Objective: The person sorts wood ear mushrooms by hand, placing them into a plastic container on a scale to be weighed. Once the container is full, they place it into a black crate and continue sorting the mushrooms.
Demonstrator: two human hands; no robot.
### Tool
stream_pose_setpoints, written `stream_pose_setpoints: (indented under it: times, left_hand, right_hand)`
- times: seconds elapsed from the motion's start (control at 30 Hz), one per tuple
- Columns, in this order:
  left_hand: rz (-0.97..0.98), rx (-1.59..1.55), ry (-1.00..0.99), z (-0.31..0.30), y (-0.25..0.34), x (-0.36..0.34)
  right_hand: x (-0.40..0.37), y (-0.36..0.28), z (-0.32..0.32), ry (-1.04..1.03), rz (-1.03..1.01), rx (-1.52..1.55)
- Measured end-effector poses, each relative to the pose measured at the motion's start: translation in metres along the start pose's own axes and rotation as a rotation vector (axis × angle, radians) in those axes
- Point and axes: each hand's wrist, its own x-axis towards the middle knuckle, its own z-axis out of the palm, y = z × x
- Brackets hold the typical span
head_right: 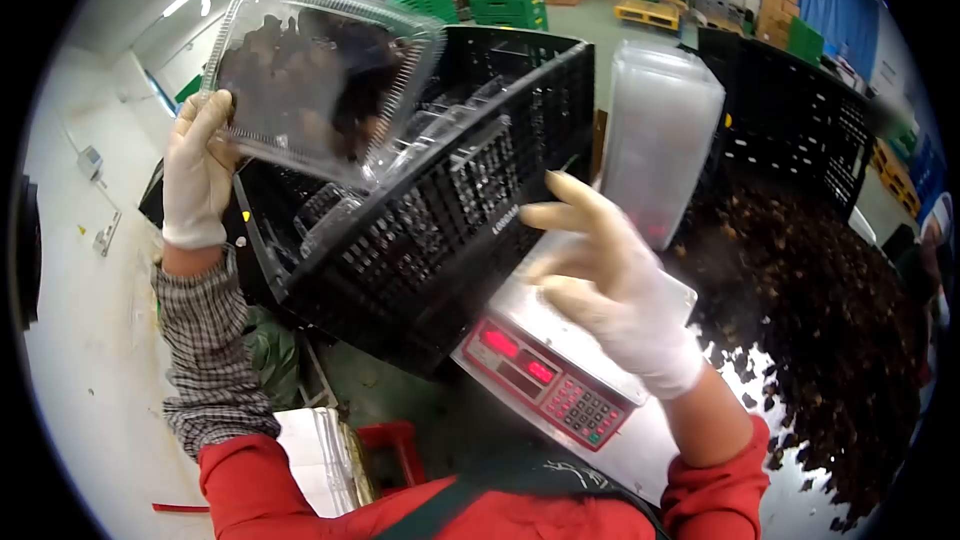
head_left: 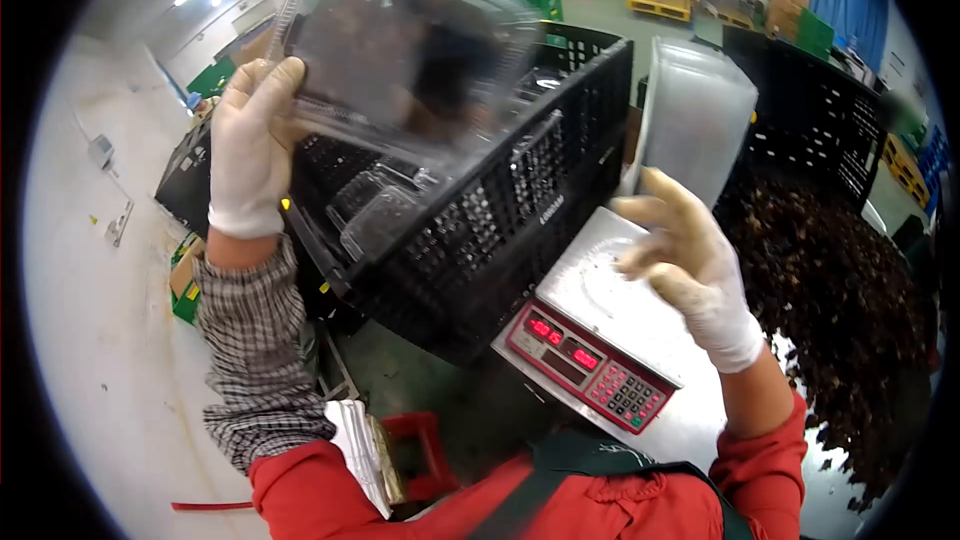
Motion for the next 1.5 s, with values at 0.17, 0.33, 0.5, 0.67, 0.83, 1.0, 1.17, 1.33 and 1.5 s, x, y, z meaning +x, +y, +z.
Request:
stream_pose_setpoints:
  times: [0.17,0.33,0.5,0.67,0.83,1.0,1.17,1.33,1.5]
  left_hand:
    - [0.177,0.941,0.154,-0.089,-0.049,0.068]
    - [-0.287,1.071,0.059,-0.150,-0.120,0.118]
    - [-0.033,1.880,-0.087,-0.178,-0.159,0.168]
    - [0.343,1.339,-0.463,-0.009,-0.142,0.232]
    - [0.486,0.957,-0.843,0.244,-0.139,0.166]
    - [0.720,0.994,-0.968,0.377,-0.236,0.141]
    - [0.408,1.006,-1.070,0.408,-0.255,0.154]
    - [0.586,1.120,-0.868,0.411,-0.273,0.206]
    - [0.752,0.901,-0.703,0.364,-0.225,0.162]
  right_hand:
    - [-0.061,0.068,-0.097,0.480,0.314,-0.310]
    - [-0.152,0.085,-0.154,0.863,0.489,-0.306]
    - [-0.224,0.070,-0.190,0.988,0.514,-0.302]
    - [-0.251,0.074,-0.185,0.899,0.609,-0.560]
    - [-0.297,0.120,-0.124,0.764,0.852,-0.539]
    - [-0.374,0.124,-0.077,0.879,0.965,-0.461]
    - [-0.439,0.097,-0.057,1.250,0.940,-0.235]
    - [-0.457,0.084,-0.072,1.316,0.927,-0.227]
    - [-0.446,0.103,-0.114,1.218,0.728,-0.529]
